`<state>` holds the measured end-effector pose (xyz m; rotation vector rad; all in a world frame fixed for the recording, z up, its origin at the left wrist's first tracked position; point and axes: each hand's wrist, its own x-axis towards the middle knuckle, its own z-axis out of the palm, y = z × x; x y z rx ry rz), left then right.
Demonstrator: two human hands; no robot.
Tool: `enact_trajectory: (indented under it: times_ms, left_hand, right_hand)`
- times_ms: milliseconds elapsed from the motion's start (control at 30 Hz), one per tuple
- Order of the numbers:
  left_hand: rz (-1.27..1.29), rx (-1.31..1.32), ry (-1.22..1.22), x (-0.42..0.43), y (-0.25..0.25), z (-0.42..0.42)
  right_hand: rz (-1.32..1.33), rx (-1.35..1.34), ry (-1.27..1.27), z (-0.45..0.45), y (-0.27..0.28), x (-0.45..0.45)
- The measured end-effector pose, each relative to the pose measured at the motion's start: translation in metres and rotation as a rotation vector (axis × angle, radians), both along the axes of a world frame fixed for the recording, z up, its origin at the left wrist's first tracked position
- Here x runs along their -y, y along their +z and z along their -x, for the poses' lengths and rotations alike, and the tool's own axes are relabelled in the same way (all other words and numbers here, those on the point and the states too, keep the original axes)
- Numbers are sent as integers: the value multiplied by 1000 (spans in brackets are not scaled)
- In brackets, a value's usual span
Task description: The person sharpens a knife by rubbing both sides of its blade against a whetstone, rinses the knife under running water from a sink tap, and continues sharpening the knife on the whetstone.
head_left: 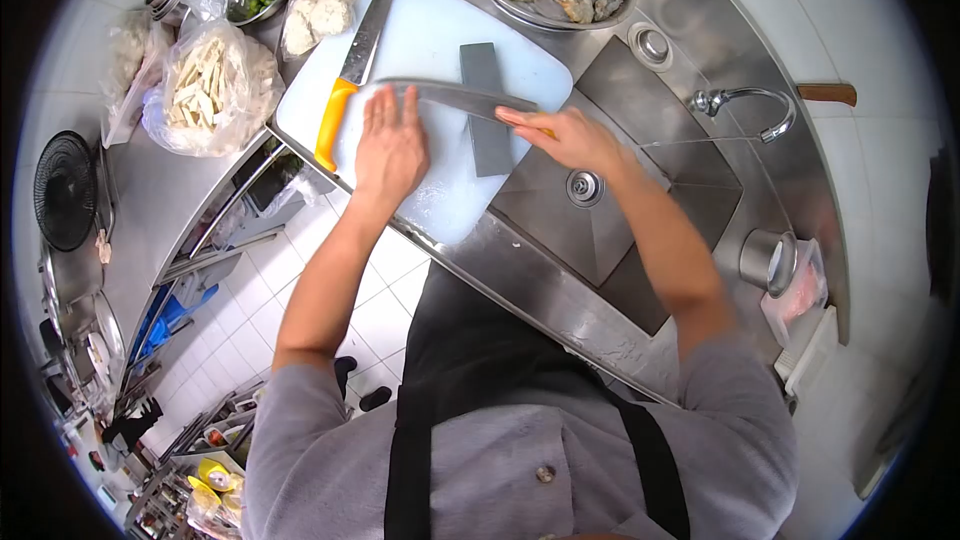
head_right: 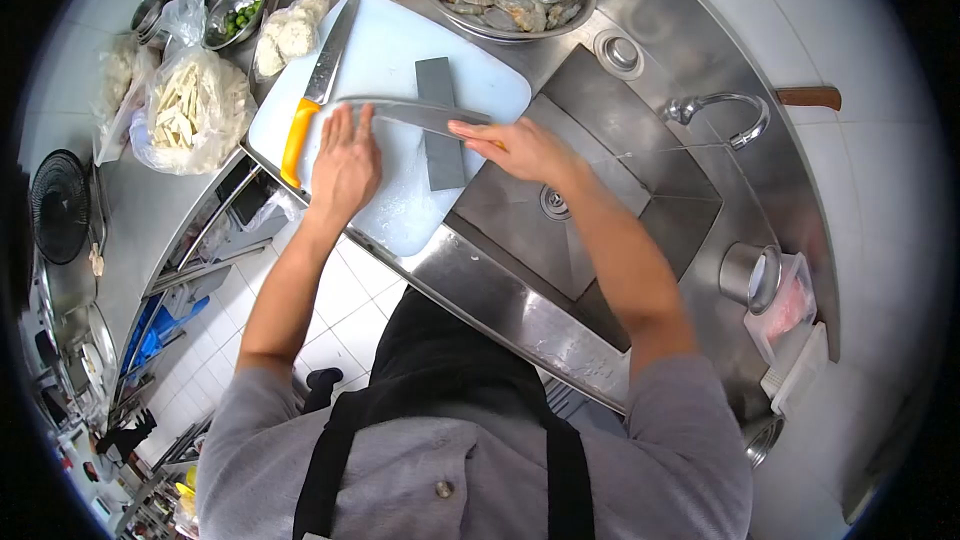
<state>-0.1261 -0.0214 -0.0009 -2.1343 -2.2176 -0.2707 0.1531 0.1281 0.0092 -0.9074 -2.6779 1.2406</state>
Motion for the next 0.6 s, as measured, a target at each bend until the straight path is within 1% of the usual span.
enact_trajectory:
  times_ms: [33, 67, 100, 133, 167, 200, 233, 267, 300, 367, 400, 433, 467, 500, 533, 567, 600]
  left_hand:
    - [21, 19, 101, 19, 2, 0]
    - [42, 41, 201, 37, 3, -3]
    - [45, 45, 192, 57, 6, -9]
    - [102, 77, 267, 75, 10, -14]
    - [160, 108, 339, 84, 13, -16]
    - [162, 107, 326, 85, 20, -18]
    - [-43, 188, 277, 83, 35, -19]
    - [-247, 268, 233, 81, 50, -22]
    - [-253, 267, 238, 75, 68, -24]
    - [-418, 501, 165, 61, 96, -31]
    - [-364, 602, 207, 58, 93, -39]
    - [-319, 570, 208, 52, 89, -53]
    - [-212, 562, 188, 46, 87, -71]
    - [-176, 463, 137, 44, 67, -89]
    - [-147, 420, 112, 43, 42, -107]
    - [-144, 423, 105, 37, 32, -118]
    - [-118, 414, 163, 28, 25, -129]
  right_hand:
    - [2, -2, -6, 15, 16, -1]
    - [6, 162, 123, 31, 41, -1]
    - [13, 327, 252, 39, 54, 1]
    - [13, 328, 242, 38, 52, 3]
    - [34, 299, 287, 36, 48, 9]
    - [57, 270, 331, 32, 43, 17]
    - [52, 269, 323, 20, 41, 28]
    - [134, 3, 166, -1, 39, 44]
    - [135, -189, 113, -14, 33, 57]
    - [97, -567, 53, -42, 20, 82]
    - [494, -429, -160, -63, 41, 100]
    - [884, -270, -375, -81, 54, 117]
    - [881, -269, -375, -95, 52, 134]
    - [1070, -460, -509, -110, 42, 152]
    - [1254, -657, -647, -121, 32, 166]
    - [1252, -660, -655, -128, 23, 175]
    - [1312, -810, -678, -136, 16, 182]
